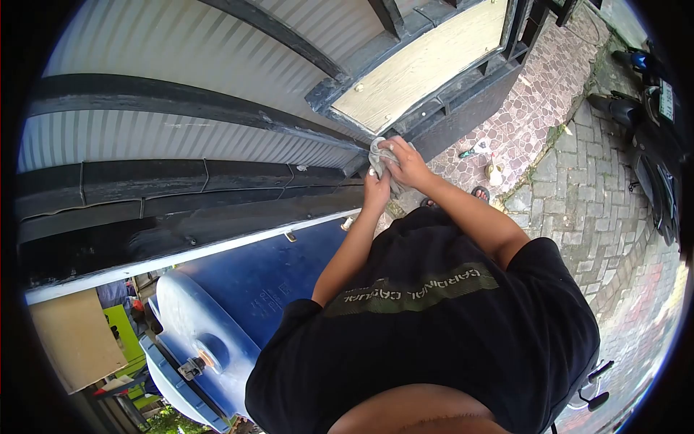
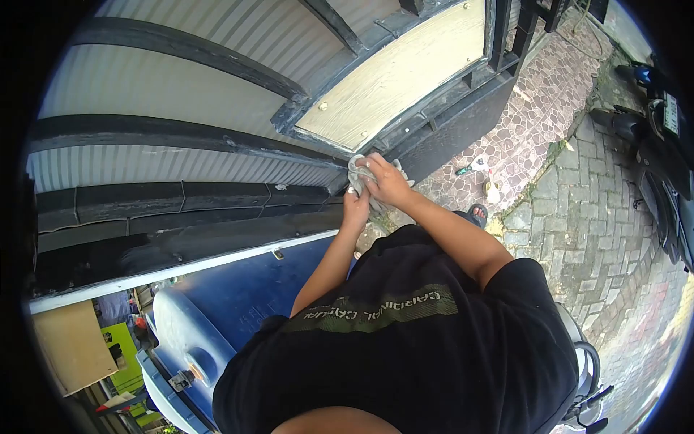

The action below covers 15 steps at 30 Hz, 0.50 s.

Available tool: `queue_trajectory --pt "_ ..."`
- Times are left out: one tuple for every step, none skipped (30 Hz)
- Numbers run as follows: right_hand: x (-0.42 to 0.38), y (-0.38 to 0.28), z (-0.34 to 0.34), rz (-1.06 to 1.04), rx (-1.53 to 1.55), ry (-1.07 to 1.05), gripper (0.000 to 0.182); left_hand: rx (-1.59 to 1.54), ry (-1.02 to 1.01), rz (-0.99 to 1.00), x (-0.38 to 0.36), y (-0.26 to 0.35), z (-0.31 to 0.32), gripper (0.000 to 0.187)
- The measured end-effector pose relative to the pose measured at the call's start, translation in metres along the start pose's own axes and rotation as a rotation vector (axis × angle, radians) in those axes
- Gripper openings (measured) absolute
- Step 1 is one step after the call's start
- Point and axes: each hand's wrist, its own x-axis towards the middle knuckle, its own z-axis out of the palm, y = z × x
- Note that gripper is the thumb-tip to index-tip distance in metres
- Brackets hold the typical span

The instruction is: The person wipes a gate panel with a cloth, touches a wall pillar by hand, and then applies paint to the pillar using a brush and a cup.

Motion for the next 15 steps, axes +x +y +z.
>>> queue_trajectory --pt "-0.004 0.005 -0.002 -0.032 0.075 -0.006 0.028 -0.017 -0.009 0.007 -0.004 0.003 0.000 0.031" --pt "-0.008 0.010 -0.005 0.001 0.098 0.007 0.030 -0.008 -0.017 -0.012 -0.007 0.006 0.001 0.031" --pt "-0.012 0.013 -0.008 0.000 0.096 0.019 0.030 -0.003 -0.026 -0.006 -0.008 0.008 0.000 0.031" --pt "-0.016 0.015 -0.010 0.109 0.150 0.054 0.031 0.005 -0.038 0.018 -0.010 0.009 -0.001 0.031" --pt "-0.020 0.019 -0.013 0.217 0.203 0.087 0.033 0.010 -0.048 0.043 -0.010 0.010 0.001 0.032" --pt "-0.020 0.020 -0.017 0.202 0.210 0.081 0.039 0.023 -0.033 0.061 -0.010 0.015 0.002 0.031" --pt "-0.024 0.020 -0.021 0.204 0.207 0.081 0.039 0.021 -0.035 0.060 -0.010 0.020 0.004 0.031" --pt "-0.029 0.019 -0.026 0.275 0.178 0.046 0.037 -0.119 -0.025 0.011 -0.011 0.025 0.006 0.029" --pt "-0.032 0.014 -0.032 0.347 0.150 0.011 0.036 -0.258 -0.014 -0.039 -0.012 0.030 0.008 0.028" --pt "-0.034 0.015 -0.039 0.352 0.150 0.010 0.036 -0.353 0.001 -0.027 -0.011 0.030 0.010 0.027" --pt "-0.035 0.017 -0.046 0.433 0.159 -0.123 0.032 -0.354 0.001 -0.031 -0.008 0.031 0.012 0.027" --pt "-0.035 0.020 -0.050 0.513 0.169 -0.259 0.028 -0.466 -0.002 -0.069 -0.006 0.031 0.013 0.027" --pt "-0.034 0.022 -0.050 0.516 0.171 -0.263 0.028 -0.578 -0.002 -0.108 -0.005 0.032 0.013 0.026" --pt "-0.032 0.026 -0.051 0.410 0.228 -0.118 0.023 -0.587 -0.014 -0.127 -0.005 0.032 0.014 0.028" --pt "-0.030 0.028 -0.051 0.302 0.283 0.027 0.019 -0.588 -0.009 -0.129 -0.001 0.021 0.014 0.028"
